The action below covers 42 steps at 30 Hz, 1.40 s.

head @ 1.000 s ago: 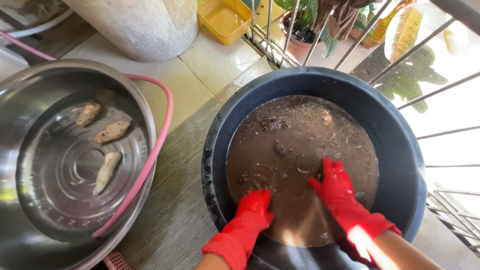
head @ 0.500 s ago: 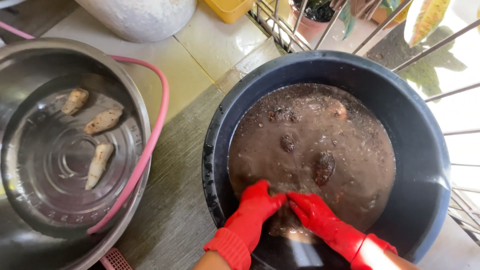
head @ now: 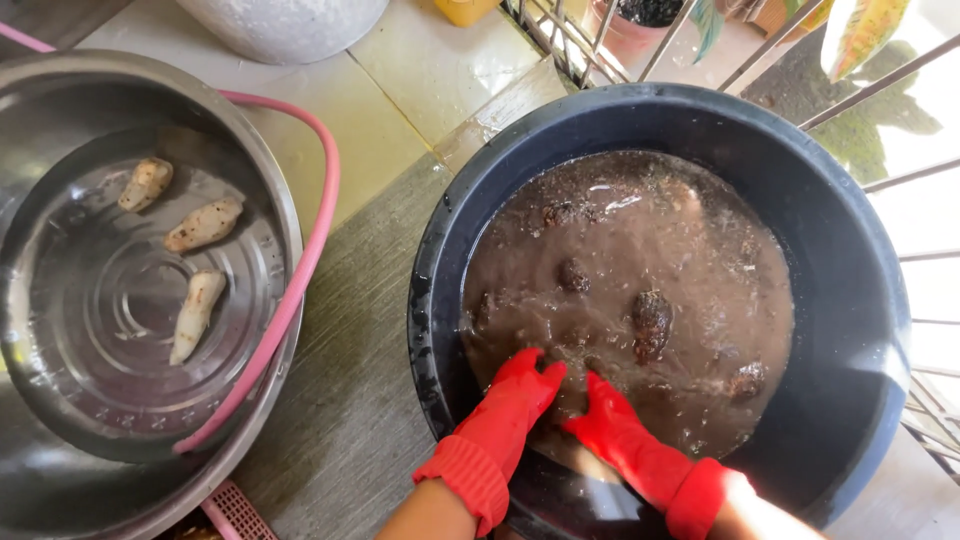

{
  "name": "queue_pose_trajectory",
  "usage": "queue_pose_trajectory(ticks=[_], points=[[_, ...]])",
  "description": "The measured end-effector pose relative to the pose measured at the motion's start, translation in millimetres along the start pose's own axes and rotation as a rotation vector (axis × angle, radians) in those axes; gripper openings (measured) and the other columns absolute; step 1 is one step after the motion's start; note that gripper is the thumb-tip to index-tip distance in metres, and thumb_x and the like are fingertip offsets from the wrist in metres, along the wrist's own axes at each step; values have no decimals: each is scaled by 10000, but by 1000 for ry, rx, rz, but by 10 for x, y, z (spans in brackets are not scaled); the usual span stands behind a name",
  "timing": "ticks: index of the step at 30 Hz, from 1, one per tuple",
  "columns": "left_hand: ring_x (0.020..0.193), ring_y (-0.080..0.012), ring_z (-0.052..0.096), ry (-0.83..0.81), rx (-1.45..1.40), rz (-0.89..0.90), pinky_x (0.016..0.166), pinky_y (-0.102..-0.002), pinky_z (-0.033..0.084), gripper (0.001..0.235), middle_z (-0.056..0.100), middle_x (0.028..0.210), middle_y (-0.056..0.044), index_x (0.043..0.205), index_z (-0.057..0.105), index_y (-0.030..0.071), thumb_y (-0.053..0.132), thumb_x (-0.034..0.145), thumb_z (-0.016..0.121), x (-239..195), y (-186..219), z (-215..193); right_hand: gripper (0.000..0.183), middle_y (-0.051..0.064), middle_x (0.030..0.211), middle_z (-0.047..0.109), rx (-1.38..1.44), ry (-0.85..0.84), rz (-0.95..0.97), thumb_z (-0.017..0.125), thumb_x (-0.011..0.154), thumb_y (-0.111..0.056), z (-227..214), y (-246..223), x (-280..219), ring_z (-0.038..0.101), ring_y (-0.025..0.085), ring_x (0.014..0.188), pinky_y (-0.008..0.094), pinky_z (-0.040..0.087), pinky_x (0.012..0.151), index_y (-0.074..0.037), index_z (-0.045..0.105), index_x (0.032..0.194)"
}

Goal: The person, wearing red gloves, washes dark, elongated root vegetables in a black basin filled with water. They scrub the vegetables by hand, rinse them, and transfer the cleaned items into a silver metal basin nearby.

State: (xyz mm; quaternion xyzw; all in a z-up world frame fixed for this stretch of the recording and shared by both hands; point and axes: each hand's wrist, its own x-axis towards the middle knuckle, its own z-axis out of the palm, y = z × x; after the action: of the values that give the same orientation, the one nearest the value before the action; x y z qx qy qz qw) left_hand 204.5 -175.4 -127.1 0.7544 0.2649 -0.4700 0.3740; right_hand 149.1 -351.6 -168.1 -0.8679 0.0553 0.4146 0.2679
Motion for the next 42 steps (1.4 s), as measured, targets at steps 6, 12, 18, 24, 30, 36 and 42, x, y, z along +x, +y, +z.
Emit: queue_pose_trajectory(ticks=[6, 12, 18, 24, 30, 36, 42], points=[[1389, -220, 533, -169, -256, 231, 1105, -338, 476, 679, 528, 1550, -16, 1507, 503, 319, 240, 867, 716, -631, 364, -181, 205, 130, 998, 800, 919, -379, -44, 783, 792, 4, -594, -372, -327, 709, 208, 980, 388, 581, 887, 8, 771, 997], [855, -191, 713, 280, -294, 245, 809, -317, 561, 124, 756, 883, 0, 879, 723, 208, 292, 804, 672, 205, 2, 68, 494, 264, 890, 643, 1317, -531, 300, 679, 864, 117, -537, -696, -488, 692, 393, 769, 463, 584, 650, -3, 553, 1326], [1251, -436, 578, 157, 88, 26, 1064, -534, 460, 517, 590, 1371, -184, 1315, 572, 120, 489, 967, 471, 204, -130, 186, 863, 130, 1584, 440, -98, -71, 103, 647, 838, -395, 131, 162, -35, 428, 350, 1468, 429, 378, 1206, -171, 306, 1599], [1299, -394, 562, -137, 346, -16, 1024, -459, 504, 638, 538, 1463, -156, 1454, 495, 151, 468, 900, 526, -198, 101, 54, 1053, 167, 1213, 623, -525, 188, -309, 693, 625, -127, 153, 402, 158, 654, 438, 1021, 536, 573, 801, -199, 279, 1591], [1365, -497, 407, -143, 819, 421, 1077, -527, 455, 1116, 209, 1621, -238, 1635, 216, 281, 192, 733, 869, -241, 11, 151, 417, 123, 680, 641, 389, -334, 297, 787, 732, -166, -786, -641, -451, 536, 171, 492, 298, 391, 357, -36, 621, 1092], [1321, -412, 537, 590, 897, 1340, 1173, -662, 348, 271, 672, 1171, -88, 1158, 682, 167, 204, 896, 626, -28, -201, 567, 145, 242, 600, 553, 1024, -504, 133, 685, 824, 4, -848, -258, -551, 401, 222, 357, 329, 223, 352, 101, 592, 877], [1039, -378, 605, 841, 714, 1232, 610, -485, 498, 440, 658, 1025, -59, 990, 693, 148, 157, 567, 812, -19, -103, 369, 287, 84, 484, 324, 1024, -469, 289, 554, 800, 118, -1028, -708, -605, 295, 152, 311, 271, 137, 294, 3, 583, 1061]])
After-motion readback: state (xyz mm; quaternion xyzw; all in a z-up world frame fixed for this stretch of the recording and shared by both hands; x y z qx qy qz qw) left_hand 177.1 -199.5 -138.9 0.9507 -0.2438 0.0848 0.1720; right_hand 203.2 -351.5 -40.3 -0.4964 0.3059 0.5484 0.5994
